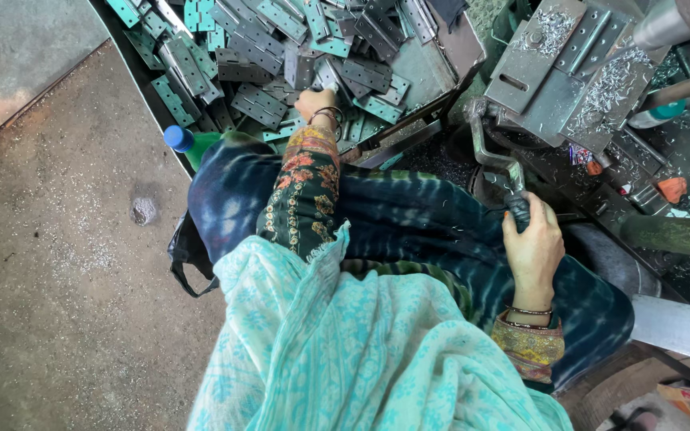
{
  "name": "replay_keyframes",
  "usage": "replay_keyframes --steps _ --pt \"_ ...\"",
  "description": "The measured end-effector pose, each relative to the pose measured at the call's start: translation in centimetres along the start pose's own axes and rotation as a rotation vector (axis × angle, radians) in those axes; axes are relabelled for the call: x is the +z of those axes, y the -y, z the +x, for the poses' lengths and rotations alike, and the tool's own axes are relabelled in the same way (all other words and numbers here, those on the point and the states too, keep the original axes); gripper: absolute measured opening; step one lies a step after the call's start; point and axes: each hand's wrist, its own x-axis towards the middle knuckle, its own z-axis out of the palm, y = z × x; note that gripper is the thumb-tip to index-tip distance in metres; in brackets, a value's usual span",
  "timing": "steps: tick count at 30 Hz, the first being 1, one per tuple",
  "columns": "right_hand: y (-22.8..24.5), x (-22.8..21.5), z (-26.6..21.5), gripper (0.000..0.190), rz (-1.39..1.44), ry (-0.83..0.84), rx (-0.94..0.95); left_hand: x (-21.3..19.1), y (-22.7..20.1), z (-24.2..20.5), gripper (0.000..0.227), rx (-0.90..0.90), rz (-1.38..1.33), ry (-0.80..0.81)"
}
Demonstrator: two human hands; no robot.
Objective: The person sits on the floor and repeatedly picks up small rectangular metal pieces from a bin. They place each piece against a grinding wheel to smooth the edges, then return the piece to the bin. The process is repeated continuously.
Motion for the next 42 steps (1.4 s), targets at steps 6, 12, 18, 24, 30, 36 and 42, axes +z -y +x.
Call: replay_keyframes --steps 6,12,18,24,30,36,42 --pt "0.2 -0.1 0.1 0.044 -0.002 0.002 0.004 2.6 0.2 -0.1 0.038 0.072 0.032 0.108" --pt "0.3 0.0 0.0 0.044 -0.013 -0.010 0.030 3.0 -0.3 -0.7 0.053 0.068 0.036 0.118" --pt "0.4 -0.1 -0.1 0.043 0.000 -0.012 0.030 2.5 -0.8 -1.1 0.064 0.070 -0.062 0.167" --pt "0.4 -0.1 0.1 0.044 -0.009 -0.033 -0.005 6.3 -4.9 -4.0 0.070 0.294 -0.210 0.320" --pt "0.3 -0.2 0.0 0.045 0.019 -0.009 0.026 5.8 -8.1 -6.5 0.047 0.565 -0.201 0.294" --pt "0.2 0.1 -0.1 0.046 0.000 -0.029 -0.015 3.3 -5.0 -8.2 0.049 1.201 0.331 0.159" --pt "-0.2 0.2 0.0 0.046 0.016 -0.024 -0.014 5.4 -3.4 -8.0 0.045 1.668 0.589 0.112"
